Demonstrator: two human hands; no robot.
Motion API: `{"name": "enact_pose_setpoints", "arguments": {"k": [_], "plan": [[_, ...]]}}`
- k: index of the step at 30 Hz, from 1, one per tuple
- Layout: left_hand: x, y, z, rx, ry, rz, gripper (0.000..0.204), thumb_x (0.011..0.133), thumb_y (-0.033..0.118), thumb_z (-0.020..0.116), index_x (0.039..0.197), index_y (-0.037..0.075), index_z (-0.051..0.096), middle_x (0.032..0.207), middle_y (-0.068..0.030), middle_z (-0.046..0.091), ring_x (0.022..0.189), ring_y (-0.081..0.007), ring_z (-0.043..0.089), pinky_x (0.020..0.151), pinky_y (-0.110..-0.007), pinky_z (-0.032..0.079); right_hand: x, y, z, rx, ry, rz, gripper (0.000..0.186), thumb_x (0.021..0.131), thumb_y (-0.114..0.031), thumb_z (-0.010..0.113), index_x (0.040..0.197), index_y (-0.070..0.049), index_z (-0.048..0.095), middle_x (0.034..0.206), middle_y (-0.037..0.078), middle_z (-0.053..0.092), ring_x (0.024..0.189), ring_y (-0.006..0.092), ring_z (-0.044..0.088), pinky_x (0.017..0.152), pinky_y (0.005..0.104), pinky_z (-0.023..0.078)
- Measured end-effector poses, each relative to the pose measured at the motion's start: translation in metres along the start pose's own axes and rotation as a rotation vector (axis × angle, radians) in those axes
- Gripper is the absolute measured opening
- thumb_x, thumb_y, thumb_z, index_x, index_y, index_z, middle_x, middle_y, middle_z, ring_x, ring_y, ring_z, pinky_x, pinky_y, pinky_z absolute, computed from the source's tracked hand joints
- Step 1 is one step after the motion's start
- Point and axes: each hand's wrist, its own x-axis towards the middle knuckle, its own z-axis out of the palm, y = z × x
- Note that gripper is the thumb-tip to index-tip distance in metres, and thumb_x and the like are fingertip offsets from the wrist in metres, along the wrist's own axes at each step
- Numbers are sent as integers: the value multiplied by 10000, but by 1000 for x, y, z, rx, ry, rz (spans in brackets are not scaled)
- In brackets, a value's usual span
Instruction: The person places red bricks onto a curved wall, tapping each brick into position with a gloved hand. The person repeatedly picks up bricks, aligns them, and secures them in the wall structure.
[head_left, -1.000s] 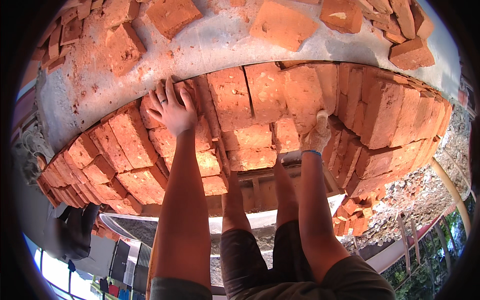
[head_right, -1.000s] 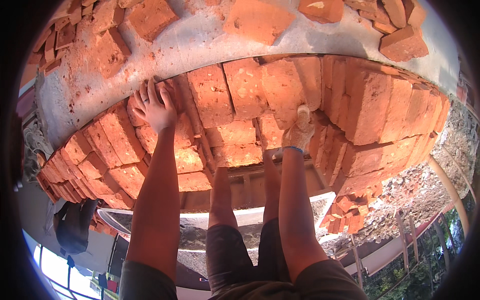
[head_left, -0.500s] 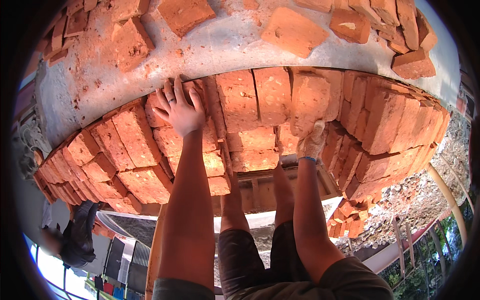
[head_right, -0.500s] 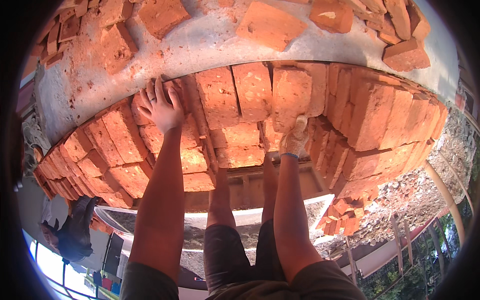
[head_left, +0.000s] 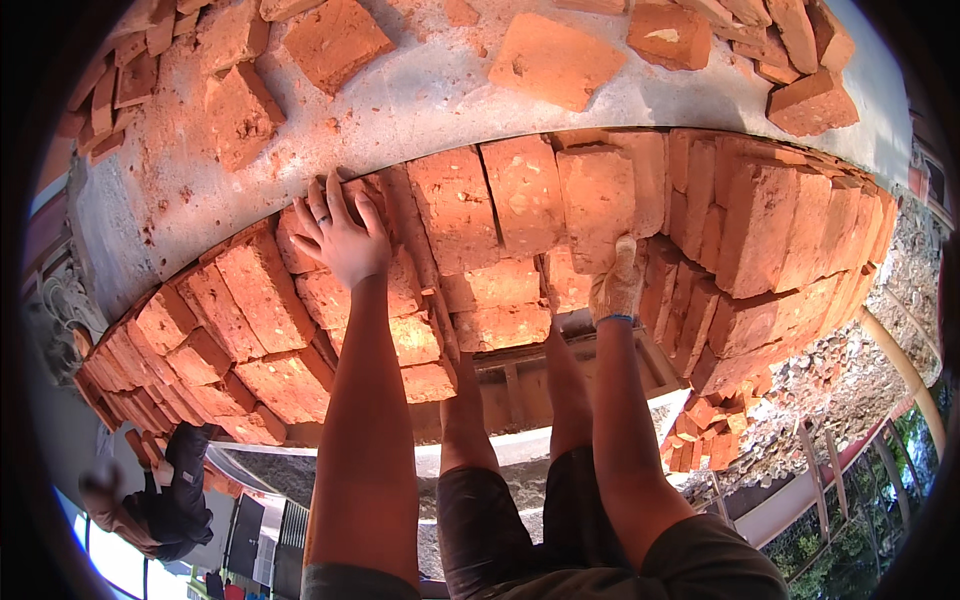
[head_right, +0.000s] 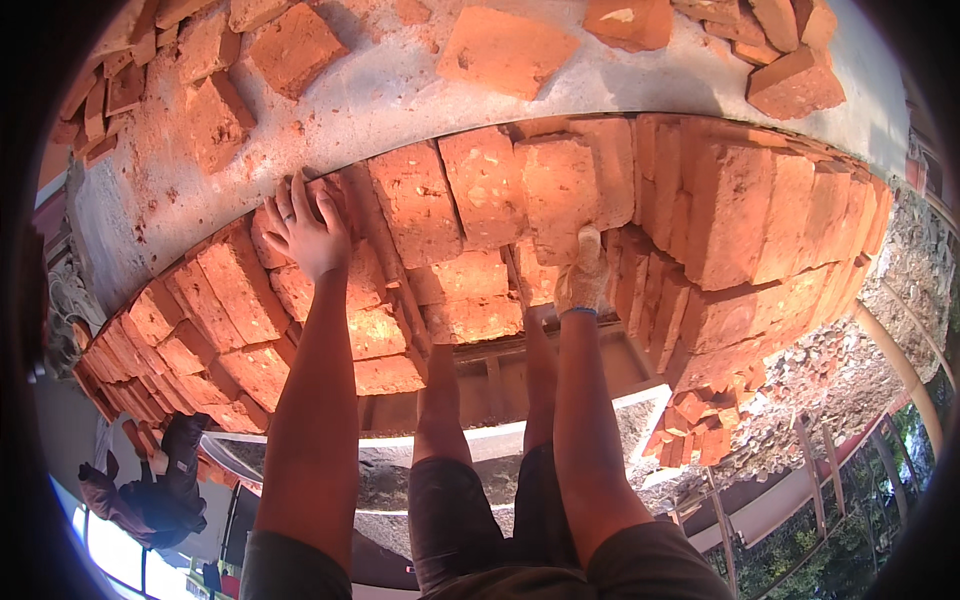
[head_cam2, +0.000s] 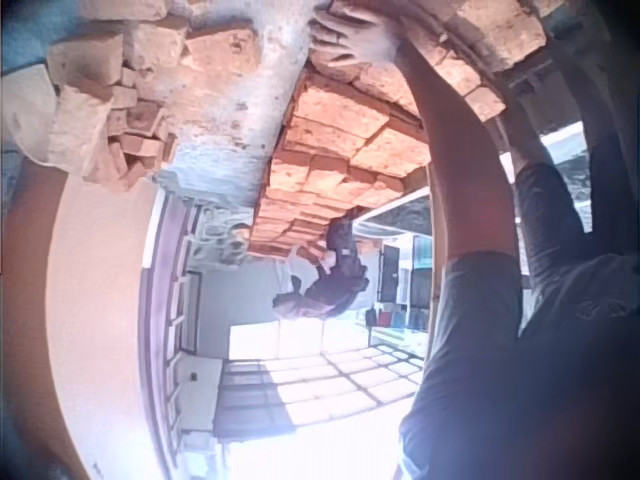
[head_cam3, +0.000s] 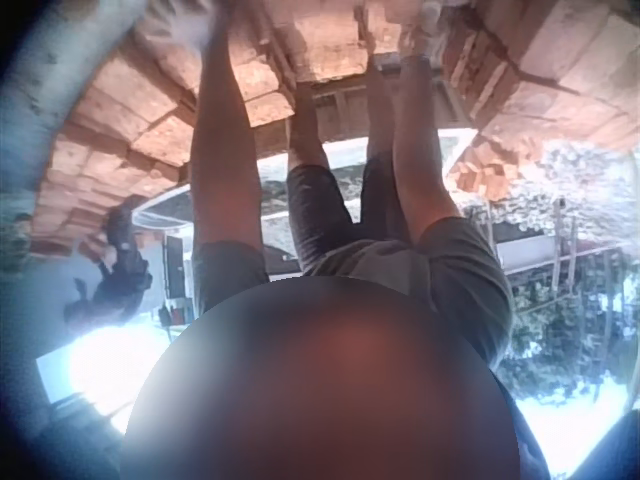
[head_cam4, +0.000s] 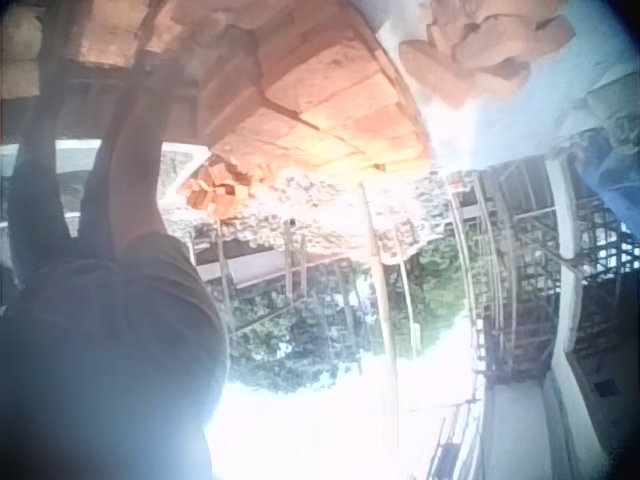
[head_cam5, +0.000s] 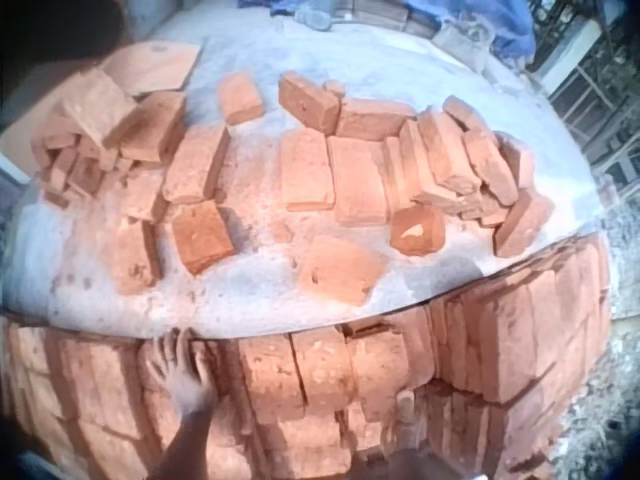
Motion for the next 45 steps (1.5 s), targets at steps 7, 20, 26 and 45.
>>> {"name": "enact_pose_setpoints", "arguments": {"k": [7, 20, 26, 45], "plan": [[1, 5, -7, 30, -15, -15, 563, 1070, 461, 421, 1602, 285, 474, 1694, -59, 398, 1624, -331, 209, 1281, -679, 36, -61, -44, 42, 55, 40, -122, 448, 1008, -369, 733, 1306, -49, 635, 1139, 7, 631, 927, 122, 625, 789, 319, 573], [0, 7, -11, 81, -82, -69, 623, 1079, 482, 395, 1656, 249, 380, 1723, -39, 350, 1637, -315, 172, 1298, -650, 28, -142, -30, 251, -82, -190, 216, 865, 996, -555, 679, 1560, 35, 392, 1478, 177, 414, 1311, 311, 491, 1142, 545, 467], [1, 9, -17, 11, -76, -62, 639, 1048, 459, 428, 1647, 240, 396, 1722, -56, 355, 1631, -347, 182, 1287, -676, 13, -135, -38, 294, -289, -468, 187, 884, 1005, -583, 656, 1561, 45, 375, 1508, 243, 527, 1364, 421, 553, 1154, 541, 484], [3, 10, -20, 23, -115, -72, 638, 1033, 450, 442, 1633, 234, 428, 1738, -17, 321, 1636, -319, 179, 1286, -691, 19, -81, -124, 512, -1774, -331, -1167, 1011, 934, -651, 640, 1627, 17, 332, 1672, 280, 323, 1561, 429, 302, 1189, 776, 157]]}}
